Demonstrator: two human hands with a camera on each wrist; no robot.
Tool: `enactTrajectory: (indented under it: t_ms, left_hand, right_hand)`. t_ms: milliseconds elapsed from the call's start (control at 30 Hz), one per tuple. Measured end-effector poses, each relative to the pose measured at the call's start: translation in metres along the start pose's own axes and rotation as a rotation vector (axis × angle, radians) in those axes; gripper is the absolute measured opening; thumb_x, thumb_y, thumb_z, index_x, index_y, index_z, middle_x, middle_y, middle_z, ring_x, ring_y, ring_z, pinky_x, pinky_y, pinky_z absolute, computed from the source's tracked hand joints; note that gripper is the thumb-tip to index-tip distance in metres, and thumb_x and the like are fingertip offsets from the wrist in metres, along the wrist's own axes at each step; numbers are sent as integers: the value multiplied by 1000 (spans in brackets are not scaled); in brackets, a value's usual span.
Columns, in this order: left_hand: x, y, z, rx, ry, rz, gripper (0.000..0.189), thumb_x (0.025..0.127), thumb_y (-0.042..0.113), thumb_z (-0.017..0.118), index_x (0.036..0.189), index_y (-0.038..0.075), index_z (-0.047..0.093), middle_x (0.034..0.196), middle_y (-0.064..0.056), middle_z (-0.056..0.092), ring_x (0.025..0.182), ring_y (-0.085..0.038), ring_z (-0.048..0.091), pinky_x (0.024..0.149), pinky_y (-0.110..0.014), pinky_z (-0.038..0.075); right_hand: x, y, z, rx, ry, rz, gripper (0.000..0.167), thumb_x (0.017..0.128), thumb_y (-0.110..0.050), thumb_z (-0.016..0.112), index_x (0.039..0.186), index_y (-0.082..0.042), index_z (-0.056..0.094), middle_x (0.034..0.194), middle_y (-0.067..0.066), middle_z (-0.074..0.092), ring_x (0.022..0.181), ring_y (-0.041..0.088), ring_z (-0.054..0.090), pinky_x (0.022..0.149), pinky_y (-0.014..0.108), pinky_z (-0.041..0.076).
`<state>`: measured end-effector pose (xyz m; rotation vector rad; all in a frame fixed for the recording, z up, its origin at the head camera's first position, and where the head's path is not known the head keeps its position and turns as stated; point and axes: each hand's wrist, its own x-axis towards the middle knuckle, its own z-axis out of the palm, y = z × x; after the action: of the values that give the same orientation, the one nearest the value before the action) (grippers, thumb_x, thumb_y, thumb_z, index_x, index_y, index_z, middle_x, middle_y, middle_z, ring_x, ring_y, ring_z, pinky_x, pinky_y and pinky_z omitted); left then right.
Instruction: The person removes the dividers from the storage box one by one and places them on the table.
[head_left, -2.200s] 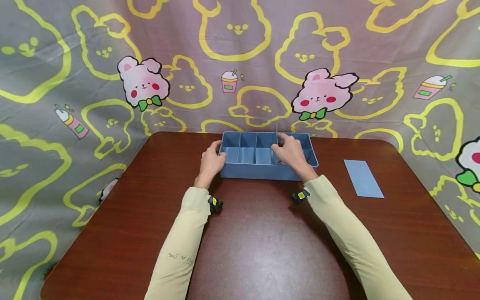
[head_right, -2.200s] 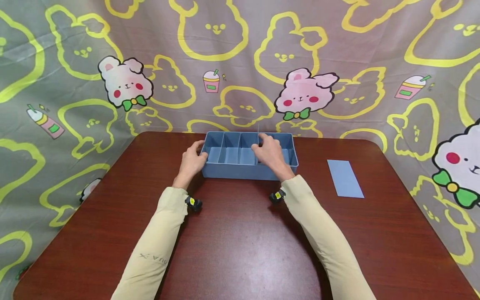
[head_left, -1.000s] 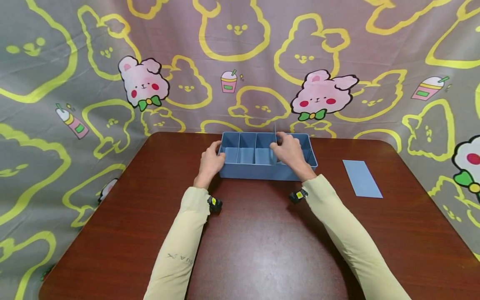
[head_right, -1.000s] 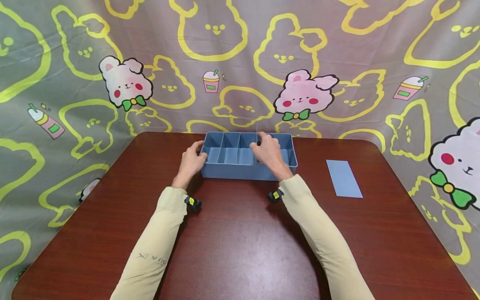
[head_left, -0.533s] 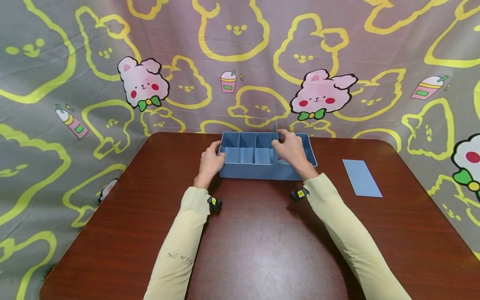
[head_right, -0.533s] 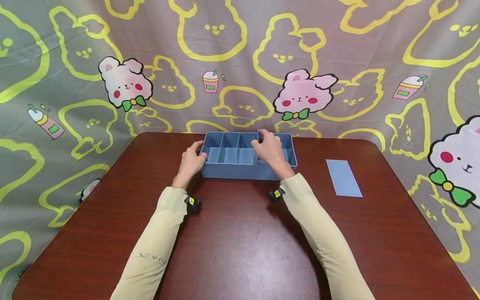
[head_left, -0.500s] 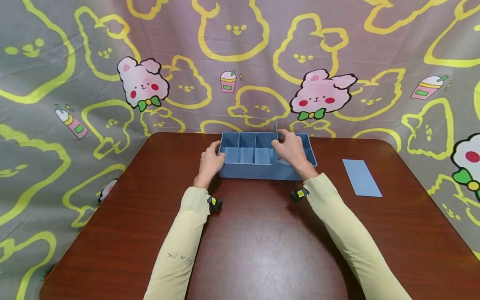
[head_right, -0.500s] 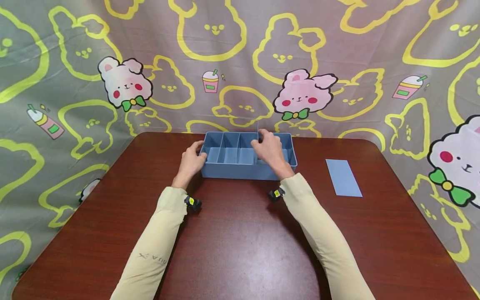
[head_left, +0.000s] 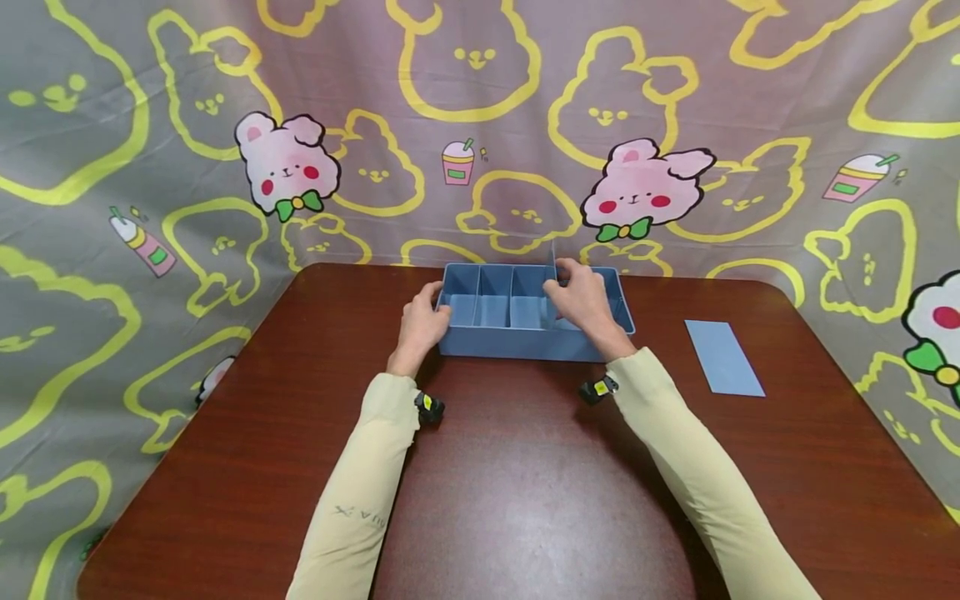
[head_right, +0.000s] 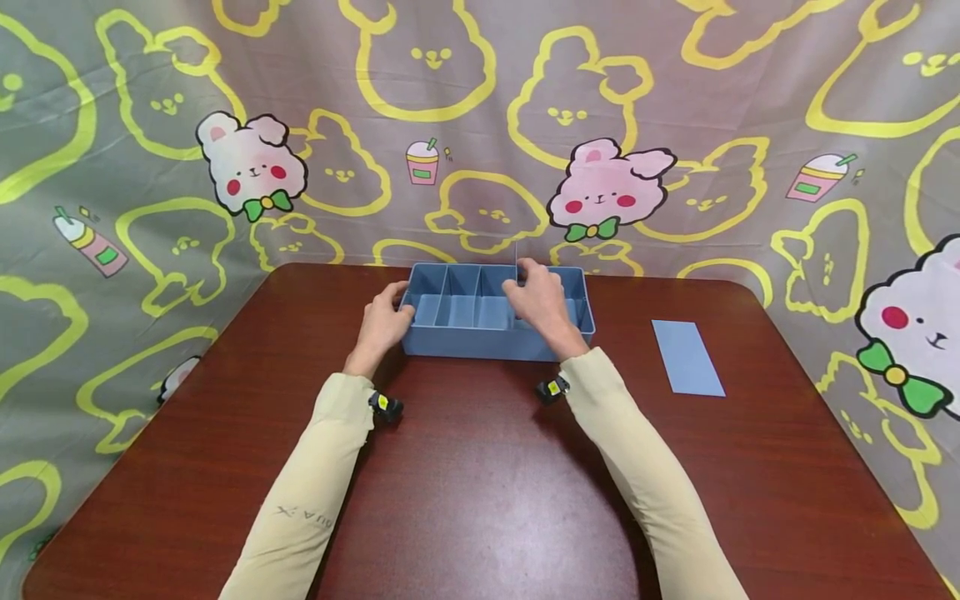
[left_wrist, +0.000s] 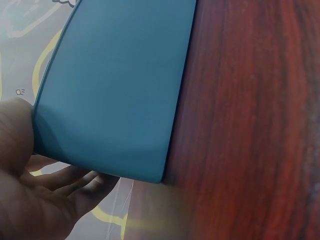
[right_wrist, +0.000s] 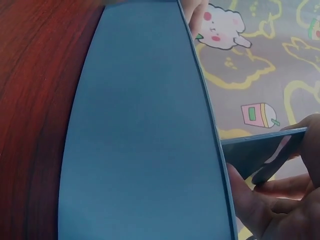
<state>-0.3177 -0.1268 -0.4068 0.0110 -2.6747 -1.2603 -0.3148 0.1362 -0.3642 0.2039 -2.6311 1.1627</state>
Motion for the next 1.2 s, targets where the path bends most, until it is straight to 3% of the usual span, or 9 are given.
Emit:
enactTrajectory:
  t_ms: [133, 400, 867, 1200]
  left_hand:
    - [1, -1, 0, -2, -4, -2, 51, 93, 18, 50, 144, 16, 48, 137, -15, 59, 110, -35, 60, 92, -48, 48]
    - [1, -4, -1, 12, 3, -6, 51, 93, 16, 51, 144, 16, 48, 136, -14, 60, 108, -35, 60, 91, -48, 48]
    - [1, -2, 3, 27, 21, 0, 50, 93, 16, 51, 143, 18, 49, 130, -13, 63, 105, -36, 62, 89, -50, 49]
    - [0, -2, 2, 25, 16, 2, 51, 93, 16, 50, 144, 16, 48, 132, -12, 62, 109, -35, 61, 91, -49, 48]
  right_hand:
    - [1, -1, -4, 23, 24, -8, 51, 89, -21, 53, 138, -3, 54, 118, 19, 68, 47, 16, 63, 53, 28, 48]
    - [0, -6, -12, 83, 52, -45, 45, 90, -18, 54, 133, -4, 59, 115, 17, 70, 50, 19, 64, 51, 28, 50]
    - [-7, -2, -27, 104, 60, -106, 46, 88, -16, 53, 132, -8, 61, 113, 13, 72, 89, 23, 68, 72, 31, 49]
    - [-14, 7, -36, 67, 52, -125, 48, 88, -15, 53, 134, -6, 58, 114, 16, 71, 96, 27, 67, 81, 39, 49]
